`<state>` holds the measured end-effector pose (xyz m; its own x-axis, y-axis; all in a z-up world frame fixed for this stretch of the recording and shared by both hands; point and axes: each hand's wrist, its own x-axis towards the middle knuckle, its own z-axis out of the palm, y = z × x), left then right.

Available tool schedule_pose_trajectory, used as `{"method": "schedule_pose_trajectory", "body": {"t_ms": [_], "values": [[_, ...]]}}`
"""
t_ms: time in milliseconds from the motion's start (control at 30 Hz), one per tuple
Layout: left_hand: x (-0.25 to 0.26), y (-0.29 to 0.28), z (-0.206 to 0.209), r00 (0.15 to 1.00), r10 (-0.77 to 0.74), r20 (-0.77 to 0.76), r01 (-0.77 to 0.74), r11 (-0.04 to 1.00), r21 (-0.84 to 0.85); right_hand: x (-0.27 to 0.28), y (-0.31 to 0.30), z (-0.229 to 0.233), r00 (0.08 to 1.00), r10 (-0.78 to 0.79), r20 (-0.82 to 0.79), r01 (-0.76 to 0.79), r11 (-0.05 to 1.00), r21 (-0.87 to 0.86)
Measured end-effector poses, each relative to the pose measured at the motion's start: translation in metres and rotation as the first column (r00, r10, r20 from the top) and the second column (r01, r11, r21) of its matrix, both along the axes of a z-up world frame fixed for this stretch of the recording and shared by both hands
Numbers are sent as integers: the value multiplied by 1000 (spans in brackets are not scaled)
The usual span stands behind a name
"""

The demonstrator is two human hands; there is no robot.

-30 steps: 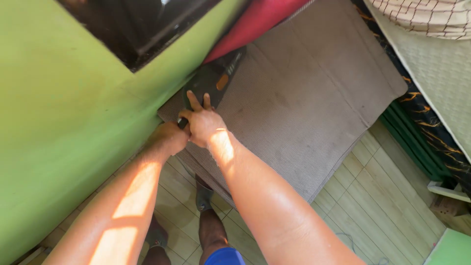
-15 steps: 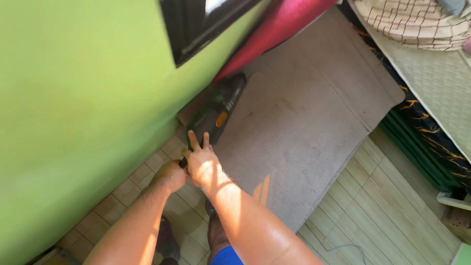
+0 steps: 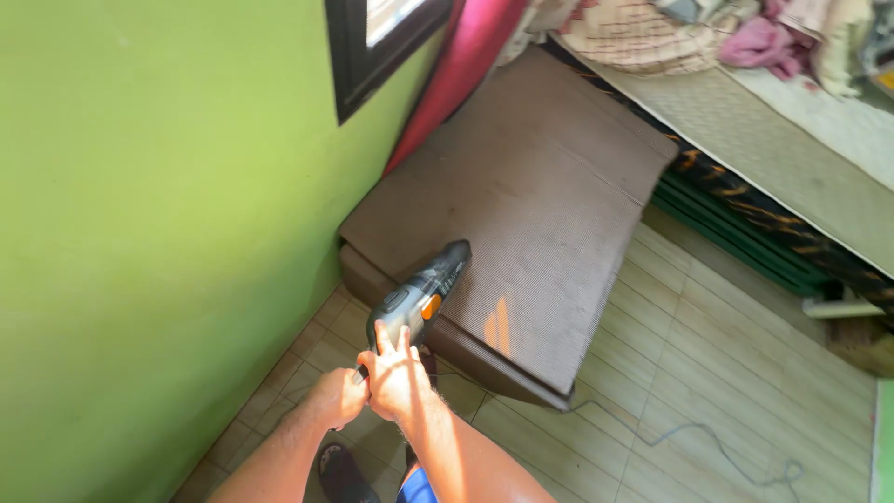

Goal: The person uses a handheld vacuum cleaner to clean a brown upholstered bench. They vacuum the top surface, then lift the seat cushion to vacuum the underside and the bench frame. The person continues to vacuum the top surface and the sides of the bench.

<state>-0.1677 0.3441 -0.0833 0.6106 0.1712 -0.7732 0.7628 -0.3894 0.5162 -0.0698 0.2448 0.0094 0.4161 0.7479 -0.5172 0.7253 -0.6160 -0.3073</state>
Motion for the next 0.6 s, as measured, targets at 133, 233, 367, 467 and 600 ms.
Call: {"method": "schedule_pose_trajectory", "body": {"t_ms": [133,233,367,467,600], "values": [[25,-26,50,997,49,-51,-49,999,-2,11,-32,18,997,-71,7,71,997,-40],[45,-47,82,999,34,-30,-36,998,-48,30,-61,20,996,-85,25,86,996,-33],[93,-80,87,995,-9,-96,10,1000,8,63,-98,-4,990,-139,5,139,990,7],[134,-100,81,998,31,-51,-30,999,24,101,-129,-32,956,-274,-103,292,909,298],[219,-130,72,991,133,-20,-133,991,5,159,-166,-47,520,-677,-522,854,386,350]]}}
